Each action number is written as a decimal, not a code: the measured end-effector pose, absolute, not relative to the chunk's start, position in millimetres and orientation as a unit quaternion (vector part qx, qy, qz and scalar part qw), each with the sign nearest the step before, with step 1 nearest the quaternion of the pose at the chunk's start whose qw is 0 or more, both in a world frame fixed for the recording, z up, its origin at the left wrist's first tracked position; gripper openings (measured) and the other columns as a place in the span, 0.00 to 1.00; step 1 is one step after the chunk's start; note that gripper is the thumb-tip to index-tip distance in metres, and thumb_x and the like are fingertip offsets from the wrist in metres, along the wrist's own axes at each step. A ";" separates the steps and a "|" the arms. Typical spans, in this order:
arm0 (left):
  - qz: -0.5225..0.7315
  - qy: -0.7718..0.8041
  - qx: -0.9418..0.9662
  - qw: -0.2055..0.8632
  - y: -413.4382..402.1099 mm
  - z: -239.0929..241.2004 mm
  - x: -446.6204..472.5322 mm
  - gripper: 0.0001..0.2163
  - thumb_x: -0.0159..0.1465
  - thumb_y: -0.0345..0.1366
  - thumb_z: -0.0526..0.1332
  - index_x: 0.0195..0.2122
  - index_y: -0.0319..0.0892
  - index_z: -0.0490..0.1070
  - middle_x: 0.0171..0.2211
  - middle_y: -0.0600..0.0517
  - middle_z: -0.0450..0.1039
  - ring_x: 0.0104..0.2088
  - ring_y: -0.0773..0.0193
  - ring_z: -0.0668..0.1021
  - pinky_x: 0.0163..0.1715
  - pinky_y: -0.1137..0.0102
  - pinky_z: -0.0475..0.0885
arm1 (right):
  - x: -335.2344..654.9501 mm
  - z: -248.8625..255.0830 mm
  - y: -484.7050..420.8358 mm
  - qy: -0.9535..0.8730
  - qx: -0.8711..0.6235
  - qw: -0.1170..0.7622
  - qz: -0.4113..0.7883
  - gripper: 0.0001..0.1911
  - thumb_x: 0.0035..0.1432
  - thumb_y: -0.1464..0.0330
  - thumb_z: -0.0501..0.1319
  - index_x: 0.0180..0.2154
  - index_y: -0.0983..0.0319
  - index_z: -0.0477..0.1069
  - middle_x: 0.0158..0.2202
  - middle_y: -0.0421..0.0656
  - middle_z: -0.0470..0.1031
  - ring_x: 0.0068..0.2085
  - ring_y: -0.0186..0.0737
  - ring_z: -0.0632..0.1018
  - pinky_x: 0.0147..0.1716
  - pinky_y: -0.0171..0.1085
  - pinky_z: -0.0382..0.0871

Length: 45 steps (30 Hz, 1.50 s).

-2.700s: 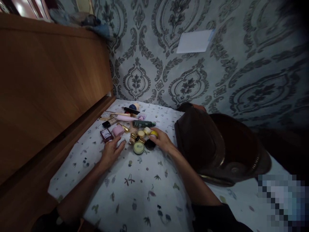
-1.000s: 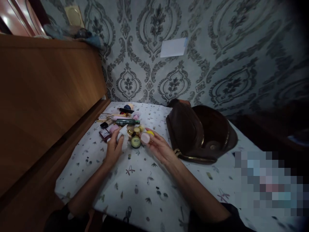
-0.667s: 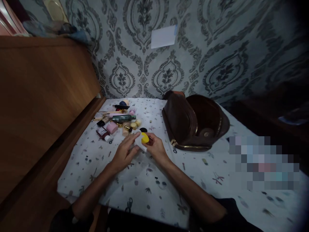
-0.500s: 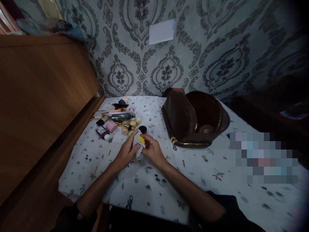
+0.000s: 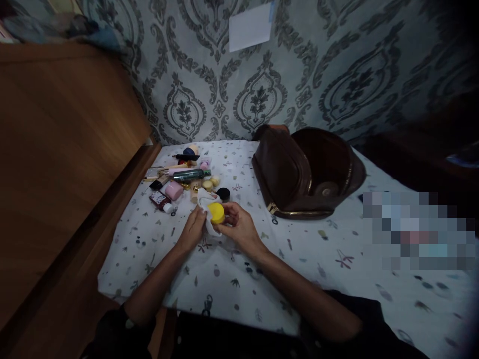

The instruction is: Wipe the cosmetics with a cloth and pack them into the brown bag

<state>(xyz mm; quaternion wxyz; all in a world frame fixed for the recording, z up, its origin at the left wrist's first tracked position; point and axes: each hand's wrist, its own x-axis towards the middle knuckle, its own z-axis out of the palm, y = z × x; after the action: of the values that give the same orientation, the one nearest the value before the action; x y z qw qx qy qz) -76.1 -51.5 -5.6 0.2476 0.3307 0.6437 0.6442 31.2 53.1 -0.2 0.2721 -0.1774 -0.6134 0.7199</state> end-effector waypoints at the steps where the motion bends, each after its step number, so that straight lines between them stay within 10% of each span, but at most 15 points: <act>1: 0.642 0.639 0.337 0.257 -52.3 -5.0 -75.6 0.25 0.65 0.55 0.57 0.54 0.41 0.71 0.56 0.44 0.73 0.59 0.52 0.72 0.61 0.61 0.65 | 32.3 0.8 53.1 -0.616 -0.182 0.271 0.717 0.23 0.38 0.67 0.71 0.39 0.60 0.70 0.39 0.42 0.78 0.36 0.38 0.78 0.36 0.36 0.73; 9: 0.616 0.587 0.443 0.281 -54.9 2.4 -69.3 0.30 0.64 0.46 0.63 0.62 0.41 0.56 0.56 0.44 0.70 0.55 0.56 0.74 0.57 0.64 0.67 | 38.4 -0.8 50.9 -0.697 -0.156 0.328 0.618 0.15 0.44 0.72 0.62 0.38 0.60 0.68 0.38 0.41 0.74 0.39 0.40 0.76 0.39 0.38 0.73; 22: 0.475 0.738 0.462 0.128 -58.6 14.1 -62.4 0.13 0.61 0.41 0.60 0.44 0.42 0.64 0.32 0.54 0.74 0.32 0.62 0.76 0.34 0.70 0.69 | 44.9 -9.0 48.8 -0.872 -0.077 0.380 0.298 0.22 0.46 0.85 0.50 0.40 0.58 0.62 0.40 0.46 0.65 0.42 0.46 0.72 0.40 0.42 0.73; 45: 0.575 0.724 0.317 0.211 -56.9 3.4 -71.3 0.19 0.67 0.54 0.53 0.33 0.42 0.67 0.23 0.56 0.68 0.23 0.65 0.71 0.23 0.72 0.67 | 47.0 -8.2 51.3 -0.857 -0.059 0.359 0.366 0.17 0.55 0.75 0.64 0.46 0.58 0.66 0.44 0.46 0.67 0.47 0.47 0.73 0.46 0.46 0.73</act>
<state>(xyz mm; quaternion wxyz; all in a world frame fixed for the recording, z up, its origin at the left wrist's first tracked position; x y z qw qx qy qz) -71.3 -56.9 3.4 0.2115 0.3170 0.7239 0.5751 47.0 51.3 -8.2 0.3591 -0.0594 -0.8566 0.3658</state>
